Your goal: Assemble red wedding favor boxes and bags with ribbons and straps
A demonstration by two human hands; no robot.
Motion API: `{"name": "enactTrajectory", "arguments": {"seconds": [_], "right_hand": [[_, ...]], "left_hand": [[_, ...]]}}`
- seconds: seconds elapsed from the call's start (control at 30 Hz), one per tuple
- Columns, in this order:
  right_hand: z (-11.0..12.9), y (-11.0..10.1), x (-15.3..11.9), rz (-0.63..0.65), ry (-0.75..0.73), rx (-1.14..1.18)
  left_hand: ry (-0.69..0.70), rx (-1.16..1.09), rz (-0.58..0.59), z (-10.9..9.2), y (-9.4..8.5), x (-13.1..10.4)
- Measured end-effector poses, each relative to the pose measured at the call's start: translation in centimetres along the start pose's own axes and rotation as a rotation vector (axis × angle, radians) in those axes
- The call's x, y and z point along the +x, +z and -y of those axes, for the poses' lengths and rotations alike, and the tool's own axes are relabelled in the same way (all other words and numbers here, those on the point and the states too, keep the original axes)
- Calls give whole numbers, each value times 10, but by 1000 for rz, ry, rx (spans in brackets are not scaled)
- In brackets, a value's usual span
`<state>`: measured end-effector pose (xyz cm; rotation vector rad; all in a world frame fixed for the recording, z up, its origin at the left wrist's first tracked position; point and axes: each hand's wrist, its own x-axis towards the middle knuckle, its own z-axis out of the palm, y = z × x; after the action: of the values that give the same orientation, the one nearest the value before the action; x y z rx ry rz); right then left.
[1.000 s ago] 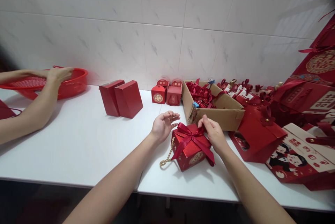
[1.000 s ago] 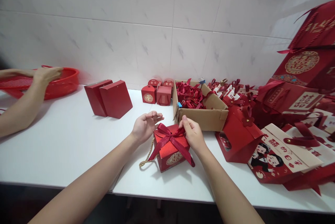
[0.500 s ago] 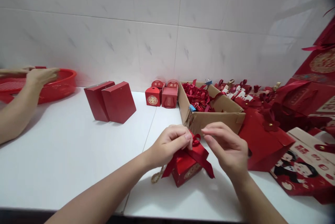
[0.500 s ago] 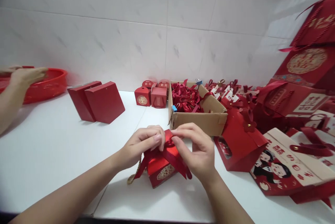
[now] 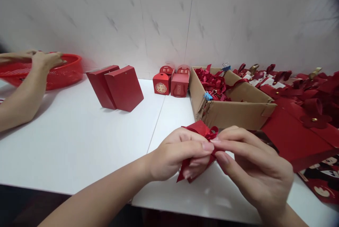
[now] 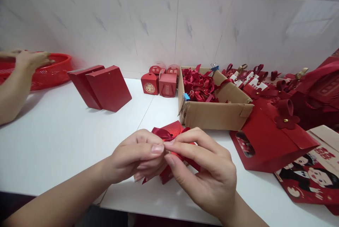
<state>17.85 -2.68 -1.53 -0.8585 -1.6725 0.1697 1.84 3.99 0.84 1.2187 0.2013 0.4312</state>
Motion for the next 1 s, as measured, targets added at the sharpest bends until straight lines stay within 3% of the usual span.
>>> {"name": "enactTrajectory", "arguments": {"seconds": [0.47, 1.0], "right_hand": [[-2, 5, 7, -78, -156, -29], [-3, 5, 7, -78, -160, 13]], "left_hand": [[-58, -60, 66, -4, -2, 3], [-61, -30, 86, -4, -1, 3]]}}
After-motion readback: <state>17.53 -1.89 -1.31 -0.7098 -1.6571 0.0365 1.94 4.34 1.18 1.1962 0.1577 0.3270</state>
